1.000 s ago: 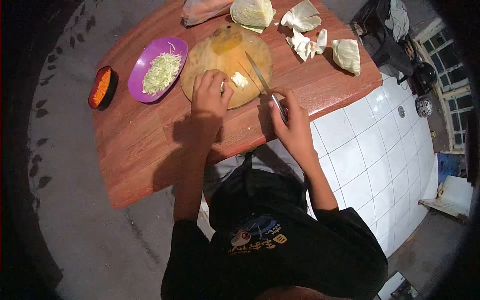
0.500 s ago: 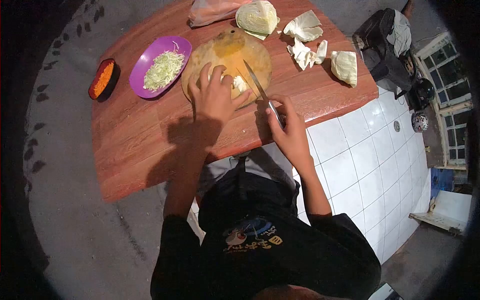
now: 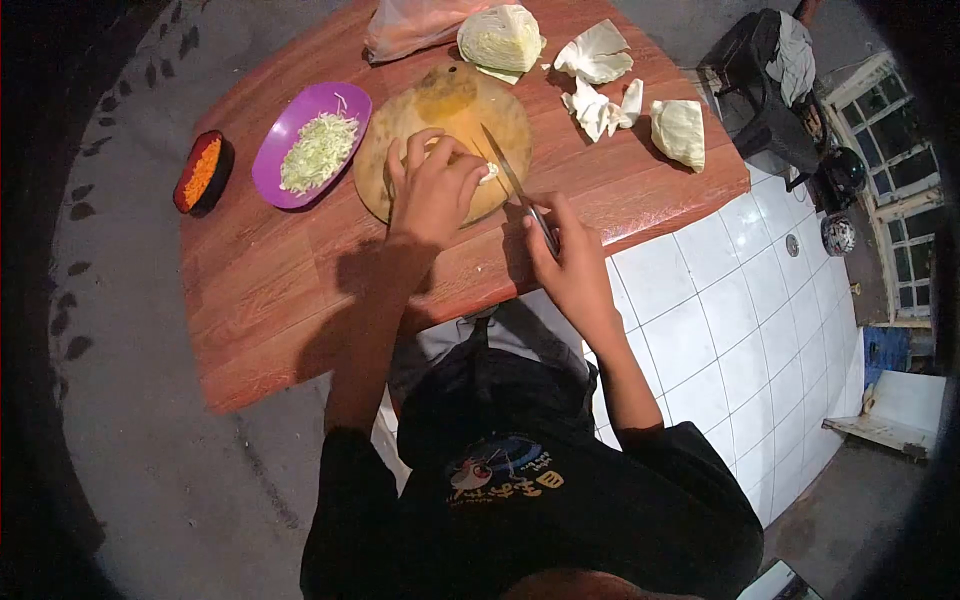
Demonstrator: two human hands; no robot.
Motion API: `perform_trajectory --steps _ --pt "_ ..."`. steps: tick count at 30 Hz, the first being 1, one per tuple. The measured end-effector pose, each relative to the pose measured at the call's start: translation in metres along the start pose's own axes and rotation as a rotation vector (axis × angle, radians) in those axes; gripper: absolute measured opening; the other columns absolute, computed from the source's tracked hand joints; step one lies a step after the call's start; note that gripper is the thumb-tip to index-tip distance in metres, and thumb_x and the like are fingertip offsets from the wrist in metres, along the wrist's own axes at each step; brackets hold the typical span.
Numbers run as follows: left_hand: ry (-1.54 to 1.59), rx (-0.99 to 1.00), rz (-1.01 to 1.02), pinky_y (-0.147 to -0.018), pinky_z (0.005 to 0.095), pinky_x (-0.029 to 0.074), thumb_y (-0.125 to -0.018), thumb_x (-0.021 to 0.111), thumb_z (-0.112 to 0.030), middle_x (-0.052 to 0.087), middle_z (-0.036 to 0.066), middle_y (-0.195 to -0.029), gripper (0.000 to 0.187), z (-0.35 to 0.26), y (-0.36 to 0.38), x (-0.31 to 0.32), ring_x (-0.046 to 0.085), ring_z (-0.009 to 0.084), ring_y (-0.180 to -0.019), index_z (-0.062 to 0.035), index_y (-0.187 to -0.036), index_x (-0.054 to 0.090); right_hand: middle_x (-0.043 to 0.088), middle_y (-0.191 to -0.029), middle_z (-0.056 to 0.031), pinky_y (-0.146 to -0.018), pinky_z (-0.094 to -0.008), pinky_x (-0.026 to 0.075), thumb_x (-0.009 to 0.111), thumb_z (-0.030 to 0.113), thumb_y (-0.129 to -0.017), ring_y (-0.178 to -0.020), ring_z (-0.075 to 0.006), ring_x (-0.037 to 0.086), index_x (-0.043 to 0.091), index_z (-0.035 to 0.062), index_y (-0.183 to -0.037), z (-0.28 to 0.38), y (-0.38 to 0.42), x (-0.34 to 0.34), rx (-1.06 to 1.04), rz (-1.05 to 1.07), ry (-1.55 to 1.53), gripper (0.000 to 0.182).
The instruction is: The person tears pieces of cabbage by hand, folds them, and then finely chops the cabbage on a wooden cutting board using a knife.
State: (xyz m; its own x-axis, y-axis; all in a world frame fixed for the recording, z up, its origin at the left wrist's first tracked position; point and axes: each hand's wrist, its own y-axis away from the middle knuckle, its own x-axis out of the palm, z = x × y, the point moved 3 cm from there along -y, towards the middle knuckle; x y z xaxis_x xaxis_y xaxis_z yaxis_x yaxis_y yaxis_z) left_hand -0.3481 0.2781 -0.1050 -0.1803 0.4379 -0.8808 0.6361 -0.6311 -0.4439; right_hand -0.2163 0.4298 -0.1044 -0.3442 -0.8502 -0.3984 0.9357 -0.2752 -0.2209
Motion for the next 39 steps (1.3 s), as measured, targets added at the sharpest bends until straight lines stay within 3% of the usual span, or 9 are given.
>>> perform_trajectory --steps 3,5,9,11,15,30,32,34,39 --pt "0.036 -0.091 -0.003 -0.115 0.0620 0.023 -0.096 0.068 -0.030 0.067 0.000 -0.108 0.016 0.005 -0.003 0.002 0.050 0.0269 -0.127 -0.0165 -0.101 0.076 0.068 -0.092 -0.0279 -0.073 -0.0526 0.050 0.059 0.010 -0.100 -0.089 -0.0501 0.065 0.055 0.0008 -0.112 0.000 0.001 0.003 -0.005 0.023 0.045 0.016" --pt "0.111 -0.170 0.000 -0.113 0.0522 0.027 -0.095 0.070 -0.027 0.070 0.000 -0.099 0.016 0.004 -0.007 0.000 0.055 0.0255 -0.122 -0.0153 -0.104 0.076 0.067 -0.091 -0.0281 -0.072 -0.0537 0.049 0.058 0.010 -0.101 -0.088 -0.0506 0.065 0.054 0.0007 -0.110 -0.001 0.001 0.006 -0.026 0.021 0.058 0.014" --pt "0.010 -0.130 -0.006 -0.114 0.0529 0.027 -0.095 0.070 -0.028 0.069 0.001 -0.099 0.017 0.005 -0.010 0.004 0.057 0.0264 -0.118 -0.0156 -0.106 0.074 0.065 -0.096 -0.0289 -0.077 -0.0553 0.048 0.058 0.009 -0.099 -0.093 -0.0510 0.063 0.051 0.0000 -0.109 -0.003 0.001 0.011 -0.025 0.040 0.071 0.015" --pt "-0.111 -0.042 -0.102 -0.114 0.0537 0.027 -0.095 0.070 -0.028 0.070 0.001 -0.100 0.016 0.003 -0.010 0.006 0.059 0.0266 -0.115 -0.0154 -0.103 0.075 0.064 -0.098 -0.0293 -0.078 -0.0555 0.048 0.059 0.009 -0.099 -0.095 -0.0511 0.062 0.051 -0.0004 -0.110 -0.002 0.002 0.013 -0.031 0.041 0.066 0.016" --pt "-0.047 -0.007 -0.070 -0.113 0.0596 0.028 -0.095 0.069 -0.028 0.069 0.001 -0.098 0.017 0.008 -0.006 0.010 0.058 0.0235 -0.116 -0.0140 -0.102 0.074 0.064 -0.102 -0.0290 -0.081 -0.0554 0.049 0.059 0.007 -0.097 -0.096 -0.0513 0.062 0.051 -0.0007 -0.110 0.002 0.001 0.014 -0.075 0.027 0.109 0.017" --pt "0.003 -0.149 0.008 -0.109 0.0549 0.031 -0.094 0.071 -0.027 0.065 0.004 -0.092 0.014 0.000 -0.005 0.012 0.060 0.0258 -0.105 -0.0131 -0.094 0.073 0.064 -0.102 -0.0267 -0.079 -0.0554 0.051 0.061 0.008 -0.096 -0.095 -0.0499 0.063 0.054 0.0012 -0.114 0.003 -0.003 0.016 -0.078 0.027 0.141 0.021" --pt "-0.025 -0.161 -0.058 -0.106 0.0489 0.034 -0.092 0.073 -0.027 0.067 0.003 -0.089 0.012 -0.002 -0.004 0.013 0.061 0.0274 -0.103 -0.0154 -0.091 0.074 0.064 -0.101 -0.0265 -0.079 -0.0554 0.051 0.061 0.008 -0.096 -0.095 -0.0497 0.063 0.054 0.0013 -0.114 0.004 -0.001 0.017 -0.085 0.035 0.166 0.021" --pt "-0.002 -0.165 -0.066 -0.106 0.0488 0.034 -0.091 0.073 -0.027 0.067 0.004 -0.090 0.012 -0.004 -0.003 0.014 0.061 0.0275 -0.103 -0.0148 -0.091 0.074 0.066 -0.098 -0.0263 -0.076 -0.0511 0.051 0.064 0.004 -0.093 -0.093 -0.0489 0.064 0.056 -0.0003 -0.115 0.007 0.001 0.017 -0.064 0.039 0.195 0.023" --pt "0.018 -0.158 -0.078 -0.105 0.0481 0.035 -0.091 0.073 -0.026 0.067 0.004 -0.090 0.013 -0.002 -0.001 0.015 0.061 0.0278 -0.104 -0.0133 -0.093 0.074 0.066 -0.096 -0.0280 -0.076 -0.0541 0.052 0.063 0.005 -0.094 -0.091 -0.0489 0.065 0.057 -0.0005 -0.112 0.006 -0.004 0.021 -0.059 0.027 0.183 0.020"
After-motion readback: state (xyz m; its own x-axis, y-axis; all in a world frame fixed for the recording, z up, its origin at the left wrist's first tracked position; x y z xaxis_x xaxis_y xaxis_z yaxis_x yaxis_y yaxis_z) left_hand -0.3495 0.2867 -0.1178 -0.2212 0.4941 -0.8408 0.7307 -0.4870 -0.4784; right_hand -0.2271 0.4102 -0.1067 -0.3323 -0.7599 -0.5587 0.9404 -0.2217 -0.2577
